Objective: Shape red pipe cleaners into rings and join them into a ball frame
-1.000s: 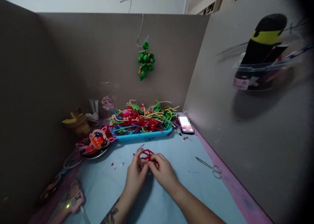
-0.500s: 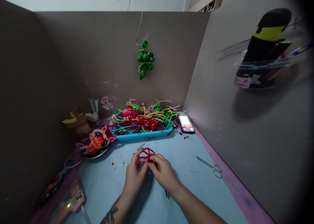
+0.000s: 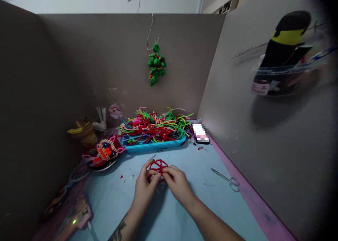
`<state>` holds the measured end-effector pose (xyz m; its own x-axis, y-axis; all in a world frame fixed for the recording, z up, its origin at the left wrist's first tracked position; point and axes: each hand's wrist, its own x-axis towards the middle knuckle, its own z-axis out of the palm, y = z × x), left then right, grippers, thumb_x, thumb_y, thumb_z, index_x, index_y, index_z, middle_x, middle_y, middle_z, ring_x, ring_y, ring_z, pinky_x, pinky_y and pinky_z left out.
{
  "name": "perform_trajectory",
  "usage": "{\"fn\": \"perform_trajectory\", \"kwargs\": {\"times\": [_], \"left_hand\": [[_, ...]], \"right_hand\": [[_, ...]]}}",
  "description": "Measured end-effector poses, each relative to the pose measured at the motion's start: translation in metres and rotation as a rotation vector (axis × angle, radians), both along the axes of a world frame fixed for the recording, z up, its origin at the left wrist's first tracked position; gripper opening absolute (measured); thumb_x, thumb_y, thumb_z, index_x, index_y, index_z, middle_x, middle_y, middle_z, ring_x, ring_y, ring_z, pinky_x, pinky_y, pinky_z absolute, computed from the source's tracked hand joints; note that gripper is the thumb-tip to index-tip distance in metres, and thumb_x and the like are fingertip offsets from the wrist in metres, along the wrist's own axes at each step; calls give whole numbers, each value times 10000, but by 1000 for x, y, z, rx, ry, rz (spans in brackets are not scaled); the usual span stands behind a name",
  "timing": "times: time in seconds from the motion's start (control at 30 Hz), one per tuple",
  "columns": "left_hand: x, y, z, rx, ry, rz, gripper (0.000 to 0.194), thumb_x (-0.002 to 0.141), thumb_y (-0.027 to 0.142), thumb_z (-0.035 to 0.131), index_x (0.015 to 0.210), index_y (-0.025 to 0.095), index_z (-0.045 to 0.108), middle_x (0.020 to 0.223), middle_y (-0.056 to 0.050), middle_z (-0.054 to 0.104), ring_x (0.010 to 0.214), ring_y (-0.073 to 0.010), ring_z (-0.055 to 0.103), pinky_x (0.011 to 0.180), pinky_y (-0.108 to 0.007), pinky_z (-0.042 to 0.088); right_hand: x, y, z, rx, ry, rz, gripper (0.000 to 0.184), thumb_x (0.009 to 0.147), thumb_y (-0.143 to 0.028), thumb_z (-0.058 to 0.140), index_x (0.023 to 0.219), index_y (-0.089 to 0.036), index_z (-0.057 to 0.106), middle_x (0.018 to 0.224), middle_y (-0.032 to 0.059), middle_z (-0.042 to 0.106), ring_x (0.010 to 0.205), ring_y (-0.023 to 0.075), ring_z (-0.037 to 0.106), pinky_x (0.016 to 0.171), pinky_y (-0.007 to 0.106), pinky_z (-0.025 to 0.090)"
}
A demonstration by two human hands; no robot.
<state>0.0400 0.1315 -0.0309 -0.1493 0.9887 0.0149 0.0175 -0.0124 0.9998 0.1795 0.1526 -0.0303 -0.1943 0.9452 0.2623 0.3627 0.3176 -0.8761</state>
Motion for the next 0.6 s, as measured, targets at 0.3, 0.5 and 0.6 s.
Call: {"fn": "perform_trajectory", "kwargs": {"times": [0.3, 0.5, 0.6], "left_hand": [[2, -1, 2, 11, -30, 8, 561, 742, 310, 664, 1246, 177, 456, 662, 28, 636, 608, -131, 581, 602, -247, 449], [4, -1, -3, 7, 7, 37, 556, 740, 307, 671, 1234, 168, 457, 685, 10, 650, 638, -144, 604, 629, -263, 471], [4, 0, -2, -4, -18, 36, 571, 734, 308, 675, 1239, 166, 451, 681, 10, 652, 641, -147, 611, 626, -262, 471]], "right_hand": [[0, -1, 4, 44, -4, -4, 172, 822, -153, 529, 718, -176, 664, 697, 24, 596, 651, 151, 564, 578, 232, 399], [-2, -5, 0, 123, -51, 6, 191, 840, -128, 496, 752, -184, 657, 746, 31, 605, 715, 162, 575, 643, 252, 409], [-2, -5, 0, 111, -20, 7, 200, 846, -122, 478, 770, -179, 654, 762, 37, 606, 725, 162, 581, 654, 254, 419]]}}
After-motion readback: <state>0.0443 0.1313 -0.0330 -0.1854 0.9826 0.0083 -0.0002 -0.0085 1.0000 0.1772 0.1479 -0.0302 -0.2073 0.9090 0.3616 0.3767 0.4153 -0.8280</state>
